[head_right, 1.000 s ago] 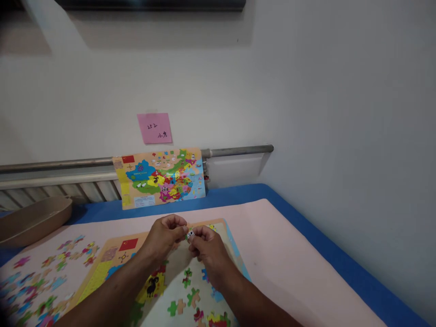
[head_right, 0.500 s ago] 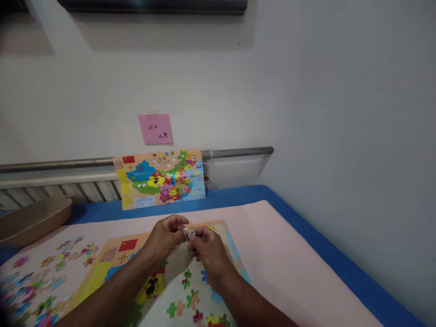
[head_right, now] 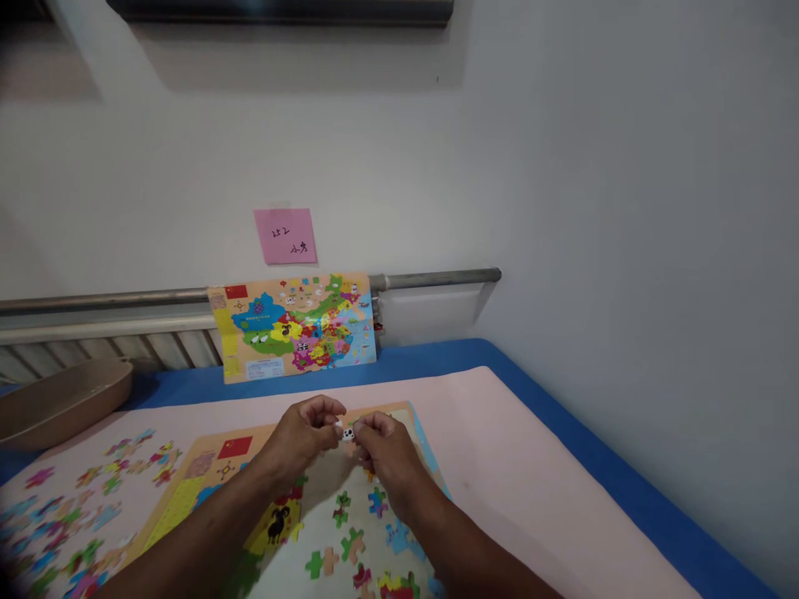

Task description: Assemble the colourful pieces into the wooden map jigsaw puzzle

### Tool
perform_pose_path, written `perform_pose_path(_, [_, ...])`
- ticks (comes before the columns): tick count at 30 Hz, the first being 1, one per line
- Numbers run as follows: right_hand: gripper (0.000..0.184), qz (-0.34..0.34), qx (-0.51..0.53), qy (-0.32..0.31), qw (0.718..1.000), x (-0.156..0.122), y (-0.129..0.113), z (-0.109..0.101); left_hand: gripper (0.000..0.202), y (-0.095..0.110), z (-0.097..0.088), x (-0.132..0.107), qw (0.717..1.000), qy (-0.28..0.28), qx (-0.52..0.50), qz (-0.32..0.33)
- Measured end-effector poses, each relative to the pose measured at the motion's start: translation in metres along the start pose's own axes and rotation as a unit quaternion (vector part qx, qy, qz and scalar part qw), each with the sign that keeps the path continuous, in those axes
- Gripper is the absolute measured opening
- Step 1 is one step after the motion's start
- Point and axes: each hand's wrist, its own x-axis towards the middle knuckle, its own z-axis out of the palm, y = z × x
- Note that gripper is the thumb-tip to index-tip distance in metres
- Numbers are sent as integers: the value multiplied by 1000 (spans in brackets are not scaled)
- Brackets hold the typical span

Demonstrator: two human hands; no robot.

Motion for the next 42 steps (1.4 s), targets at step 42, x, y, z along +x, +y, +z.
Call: perform_pose_path(42, [25,-30,-170,-56,983,21,19,-10,34,-9,-9,-3,994,-70,72,45])
